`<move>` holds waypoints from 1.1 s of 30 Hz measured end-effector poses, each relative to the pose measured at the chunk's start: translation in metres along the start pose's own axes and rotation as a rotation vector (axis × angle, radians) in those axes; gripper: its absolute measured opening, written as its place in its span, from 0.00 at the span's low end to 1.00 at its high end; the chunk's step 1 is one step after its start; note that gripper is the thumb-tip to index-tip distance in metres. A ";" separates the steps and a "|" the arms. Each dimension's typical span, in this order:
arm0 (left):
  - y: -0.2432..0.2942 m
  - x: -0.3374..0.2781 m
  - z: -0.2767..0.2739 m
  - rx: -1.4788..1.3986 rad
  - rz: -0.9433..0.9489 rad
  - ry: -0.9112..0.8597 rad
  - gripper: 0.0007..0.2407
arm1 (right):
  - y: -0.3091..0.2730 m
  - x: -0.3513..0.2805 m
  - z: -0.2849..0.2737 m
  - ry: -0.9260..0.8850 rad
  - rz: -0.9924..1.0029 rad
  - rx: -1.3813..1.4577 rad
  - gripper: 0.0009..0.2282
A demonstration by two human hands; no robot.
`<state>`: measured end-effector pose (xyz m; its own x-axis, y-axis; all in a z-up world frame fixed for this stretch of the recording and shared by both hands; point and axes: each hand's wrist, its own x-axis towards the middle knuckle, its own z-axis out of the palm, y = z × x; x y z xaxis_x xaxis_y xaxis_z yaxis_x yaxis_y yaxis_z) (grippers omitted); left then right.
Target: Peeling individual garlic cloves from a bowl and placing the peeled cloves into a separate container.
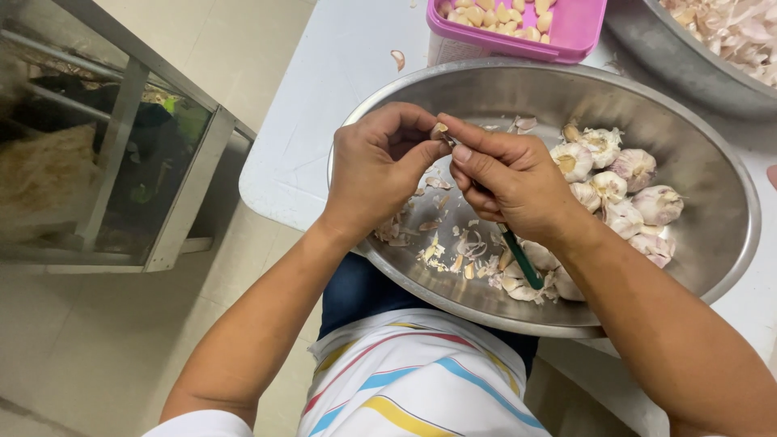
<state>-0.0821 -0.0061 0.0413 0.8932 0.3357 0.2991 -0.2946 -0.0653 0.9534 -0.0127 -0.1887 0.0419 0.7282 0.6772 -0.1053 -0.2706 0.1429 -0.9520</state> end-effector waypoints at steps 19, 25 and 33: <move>-0.005 -0.009 0.007 0.131 0.223 0.077 0.07 | -0.006 -0.006 0.010 0.083 -0.012 0.073 0.14; 0.001 -0.006 0.006 -0.014 0.163 0.081 0.07 | -0.008 -0.001 0.010 0.130 -0.008 0.171 0.14; -0.006 -0.001 0.000 -0.334 0.014 0.037 0.09 | -0.016 -0.004 0.011 0.197 -0.039 0.176 0.14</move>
<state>-0.0808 -0.0062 0.0350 0.8771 0.3715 0.3043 -0.4072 0.2394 0.8814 -0.0183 -0.1860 0.0612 0.8440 0.5177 -0.1401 -0.3331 0.3012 -0.8935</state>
